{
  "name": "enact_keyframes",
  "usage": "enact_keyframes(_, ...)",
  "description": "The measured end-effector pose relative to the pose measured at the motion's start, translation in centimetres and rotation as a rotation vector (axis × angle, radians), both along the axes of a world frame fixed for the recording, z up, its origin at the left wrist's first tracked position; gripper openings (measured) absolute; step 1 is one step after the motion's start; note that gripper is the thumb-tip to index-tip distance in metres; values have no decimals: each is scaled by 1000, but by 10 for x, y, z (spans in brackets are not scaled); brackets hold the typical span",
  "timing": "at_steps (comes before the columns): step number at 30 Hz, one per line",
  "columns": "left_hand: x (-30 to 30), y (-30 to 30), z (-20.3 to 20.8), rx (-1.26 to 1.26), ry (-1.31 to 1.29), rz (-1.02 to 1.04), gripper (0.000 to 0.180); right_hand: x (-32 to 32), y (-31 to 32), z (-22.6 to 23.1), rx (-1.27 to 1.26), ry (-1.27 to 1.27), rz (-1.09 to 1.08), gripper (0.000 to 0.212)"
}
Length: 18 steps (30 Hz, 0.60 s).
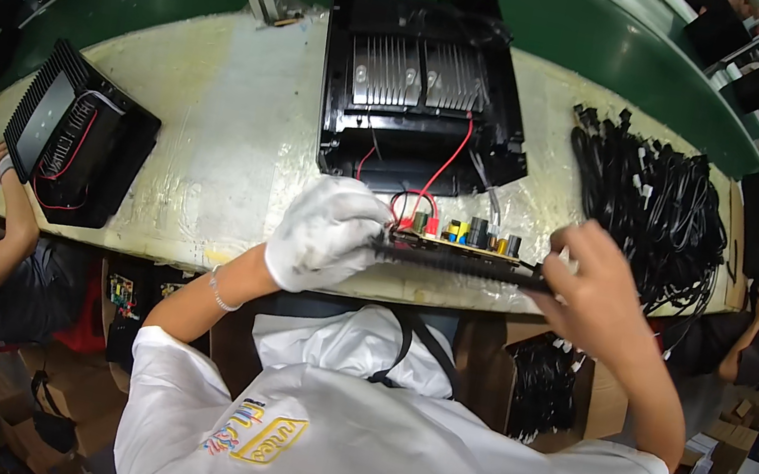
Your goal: Assembling an electronic device by connecting internal wiring to a circuit board and fitting it into the plastic housing.
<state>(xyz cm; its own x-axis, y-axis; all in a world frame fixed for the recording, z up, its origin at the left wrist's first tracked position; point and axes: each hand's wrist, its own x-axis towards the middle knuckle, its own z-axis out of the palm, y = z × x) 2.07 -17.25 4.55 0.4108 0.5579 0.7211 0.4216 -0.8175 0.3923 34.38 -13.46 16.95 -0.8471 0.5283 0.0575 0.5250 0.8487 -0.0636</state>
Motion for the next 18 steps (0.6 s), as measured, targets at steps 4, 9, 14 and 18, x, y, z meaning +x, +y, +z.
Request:
enact_keyframes(4, -28, 29, 92, -24, 206, 524, 32, -32, 82, 67, -19, 397, 112, 41)
enact_keyframes(9, -57, 132, 87, -603, -227, 758, 75, -93, 226, 12, -105, 535, -135, 50)
enact_keyframes(14, -49, 78, 88, -789, -221, 379, 109, -50, 234, -49, 219, 702, -172, 37)
enact_keyframes(18, -35, 34, 80, -786, 39, 367, 109, -18, 130, -40, -696, -62, -70, 109)
